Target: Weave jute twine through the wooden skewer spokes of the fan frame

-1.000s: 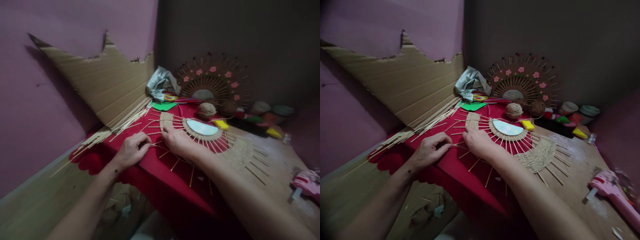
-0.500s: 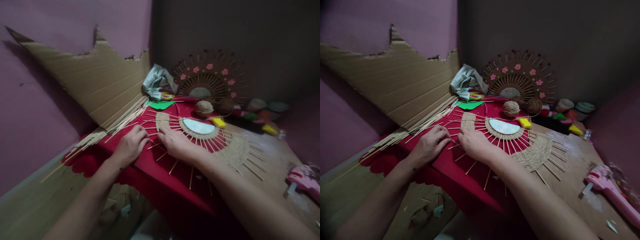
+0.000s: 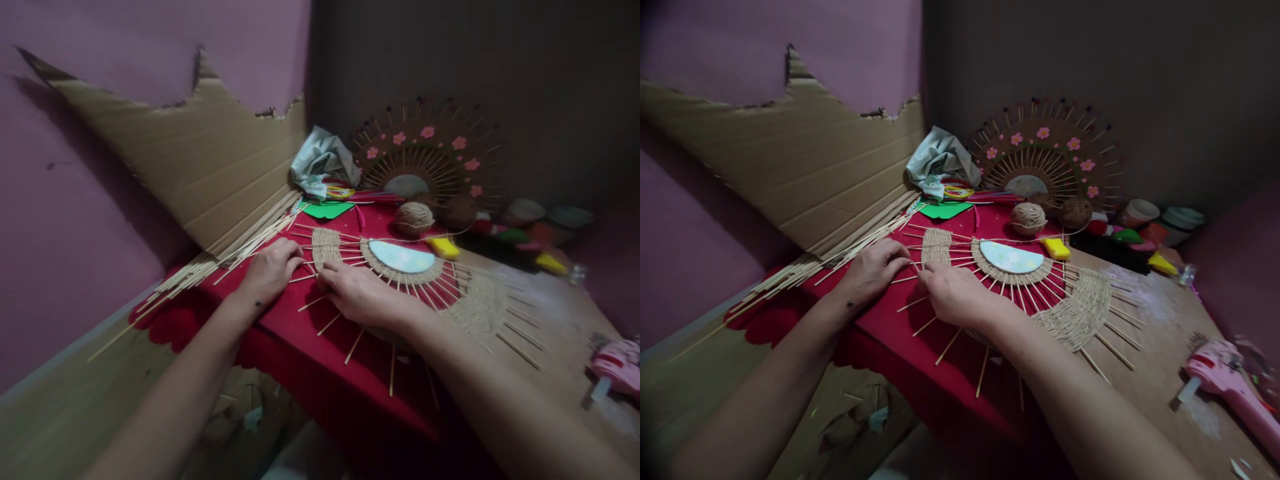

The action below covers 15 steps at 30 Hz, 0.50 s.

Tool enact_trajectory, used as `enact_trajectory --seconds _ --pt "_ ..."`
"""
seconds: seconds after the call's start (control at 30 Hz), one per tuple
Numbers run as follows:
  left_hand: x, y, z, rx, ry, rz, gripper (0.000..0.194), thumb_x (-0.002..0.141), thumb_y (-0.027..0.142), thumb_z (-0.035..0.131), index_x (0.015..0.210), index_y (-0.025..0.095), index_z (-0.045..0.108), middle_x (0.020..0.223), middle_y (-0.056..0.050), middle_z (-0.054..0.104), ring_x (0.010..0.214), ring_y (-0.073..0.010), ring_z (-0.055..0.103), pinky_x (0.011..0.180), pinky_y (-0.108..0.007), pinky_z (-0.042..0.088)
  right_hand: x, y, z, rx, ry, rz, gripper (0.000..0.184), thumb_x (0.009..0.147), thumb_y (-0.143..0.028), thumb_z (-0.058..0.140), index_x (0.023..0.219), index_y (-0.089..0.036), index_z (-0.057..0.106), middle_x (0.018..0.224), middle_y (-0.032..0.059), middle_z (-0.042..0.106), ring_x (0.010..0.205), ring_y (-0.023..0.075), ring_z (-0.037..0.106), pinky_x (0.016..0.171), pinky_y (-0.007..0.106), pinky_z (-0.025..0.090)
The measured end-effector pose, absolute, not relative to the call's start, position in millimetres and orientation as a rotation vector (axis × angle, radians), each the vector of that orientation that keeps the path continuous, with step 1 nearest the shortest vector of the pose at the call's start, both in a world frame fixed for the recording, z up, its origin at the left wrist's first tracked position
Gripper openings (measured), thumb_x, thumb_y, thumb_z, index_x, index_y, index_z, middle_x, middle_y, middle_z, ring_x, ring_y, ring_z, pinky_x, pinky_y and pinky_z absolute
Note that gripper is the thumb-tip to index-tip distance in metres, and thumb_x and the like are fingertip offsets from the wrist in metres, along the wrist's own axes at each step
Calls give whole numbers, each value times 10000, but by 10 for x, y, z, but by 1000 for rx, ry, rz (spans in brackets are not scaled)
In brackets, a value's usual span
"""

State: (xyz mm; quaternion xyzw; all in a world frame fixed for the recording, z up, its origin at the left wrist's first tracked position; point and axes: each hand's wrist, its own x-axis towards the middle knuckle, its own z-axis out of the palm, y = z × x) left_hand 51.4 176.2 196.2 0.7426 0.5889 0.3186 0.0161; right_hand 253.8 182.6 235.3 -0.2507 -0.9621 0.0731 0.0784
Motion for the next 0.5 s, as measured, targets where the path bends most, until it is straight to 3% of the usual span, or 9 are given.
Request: enact_trajectory --seconds 0.3,0.5 --pt "479 1777 1980 2351 1983 979 114 828 225 553 750 180 623 767 -31 639 754 -184 571 755 -330 414 2469 1949 2539 -766 -2953 487 173 819 -109 451 845 -154 615 869 56 616 739 129 539 662 237 368" --pt "500 1750 1956 2331 2010 1045 121 822 139 510 798 179 621 838 -44 661 851 -204 590 886 -399 375 2133 2136 2480 -1105 -2899 81 280 873 -160 389 1070 -183 586 957 98 676 881 202 616 714 283 419"
